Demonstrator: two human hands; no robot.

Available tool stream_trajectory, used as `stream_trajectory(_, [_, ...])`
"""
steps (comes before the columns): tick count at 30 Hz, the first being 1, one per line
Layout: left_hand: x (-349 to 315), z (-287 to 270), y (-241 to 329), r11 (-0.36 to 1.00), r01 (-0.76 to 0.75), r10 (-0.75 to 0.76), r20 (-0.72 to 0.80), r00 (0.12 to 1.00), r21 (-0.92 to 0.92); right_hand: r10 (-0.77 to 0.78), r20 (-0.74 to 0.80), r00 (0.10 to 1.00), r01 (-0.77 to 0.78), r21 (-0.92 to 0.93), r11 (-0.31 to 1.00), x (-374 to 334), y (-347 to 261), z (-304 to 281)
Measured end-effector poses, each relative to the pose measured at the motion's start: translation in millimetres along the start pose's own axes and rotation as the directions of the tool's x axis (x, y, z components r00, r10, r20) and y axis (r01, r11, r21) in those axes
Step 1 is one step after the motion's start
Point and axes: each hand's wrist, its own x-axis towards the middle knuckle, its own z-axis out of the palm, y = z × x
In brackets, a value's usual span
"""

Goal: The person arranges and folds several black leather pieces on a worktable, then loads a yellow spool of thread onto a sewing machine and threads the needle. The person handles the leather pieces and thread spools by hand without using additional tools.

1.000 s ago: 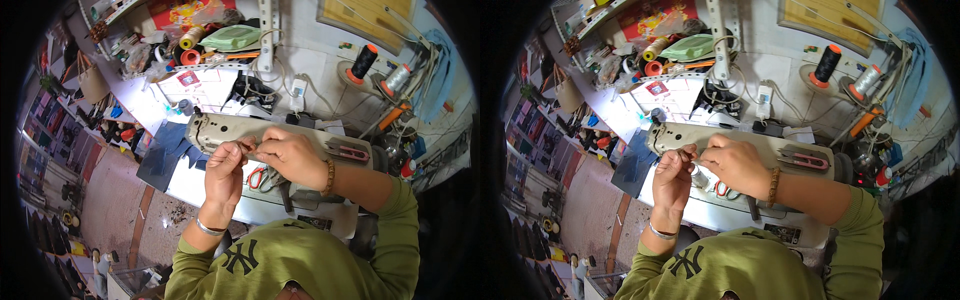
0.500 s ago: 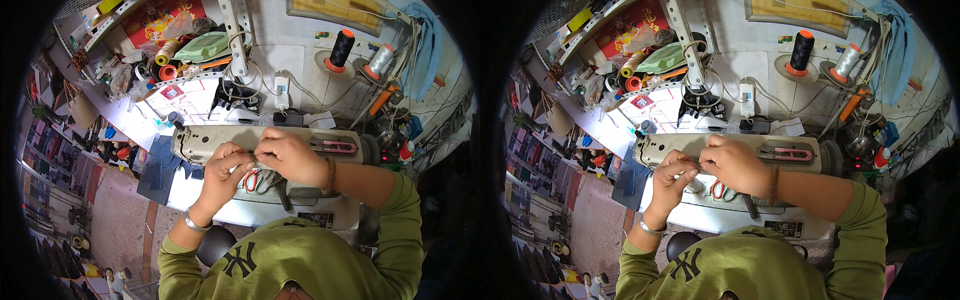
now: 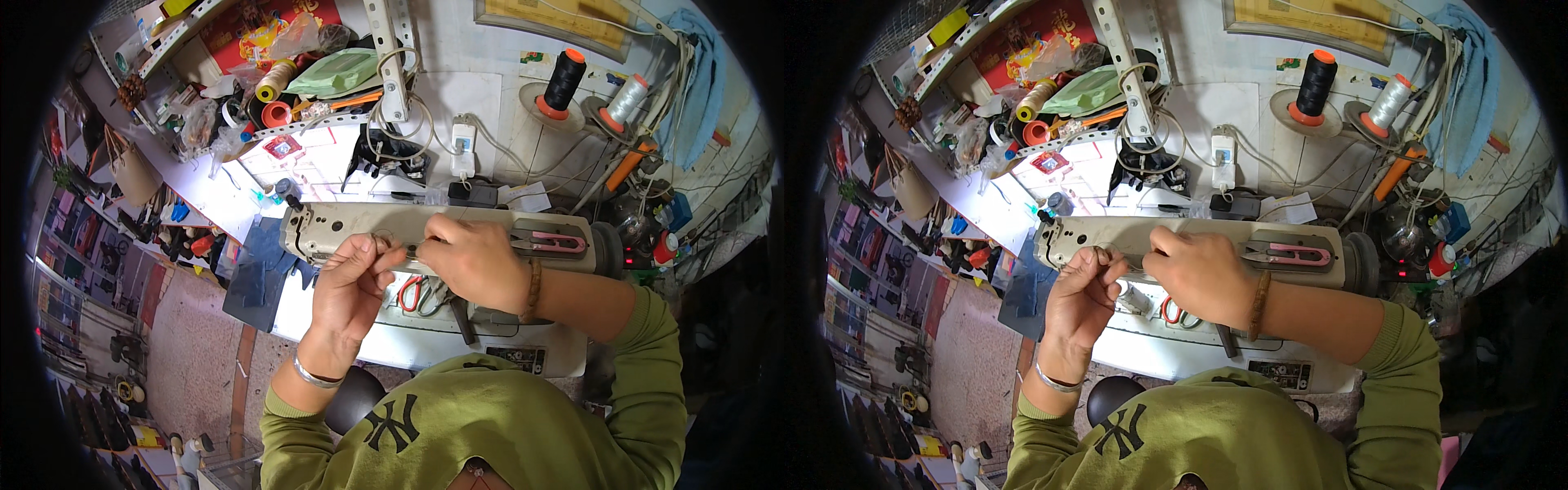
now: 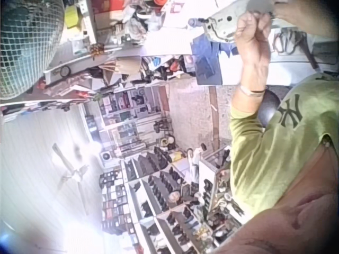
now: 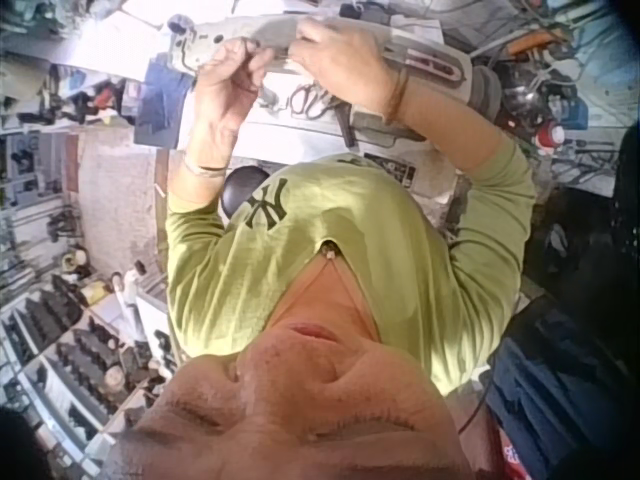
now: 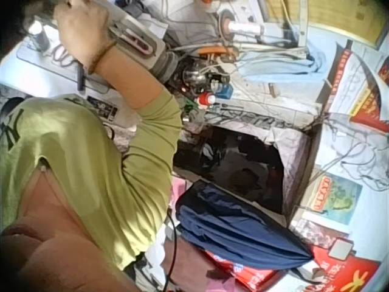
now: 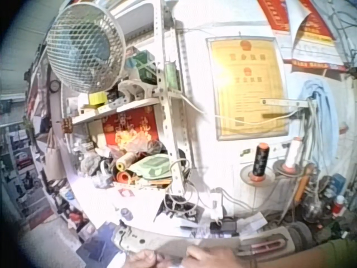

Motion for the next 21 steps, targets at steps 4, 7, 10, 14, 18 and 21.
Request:
stream_trajectory(4, [0.6,8.2,-8.7,0.961,-0.201,0.167,0.178,0.970,0.190,-0.074,-0.059,0.996,0.069,-0.079,0.995,0.4,-3.3,1.7])
stream_trajectory(7, [-0.1,9.0,-7.5,0.661,-0.411,0.288,0.293,0.912,0.628,0.013,-0.029,1.000,-0.014,-0.042,0.999,-0.3,-5.6,-1.1])
stream_trajectory(10, [-1.4,7.8,-2.8,0.089,-0.547,0.259,0.511,0.820,0.833,0.274,0.146,0.951,-0.309,0.373,0.875,1.5,-5.8,-2.1])
stream_trajectory(14, [1.8,10.4,-1.4,-0.405,-0.667,0.248,0.777,0.579,0.626,0.407,0.312,0.859,-0.512,0.550,0.660,6.6,-1.0,-0.6])
stream_trajectory(18, [2.7,14.8,-0.7,-0.557,-0.677,0.166,0.864,0.476,0.480,0.409,0.353,0.842,-0.540,0.569,0.620,7.7,0.1,0.6])
stream_trajectory(21, [-0.7,15.7,0.5,-0.571,-0.671,0.116,0.855,0.505,0.474,0.406,0.300,0.863,-0.503,0.571,0.648,7.0,-0.6,1.4])
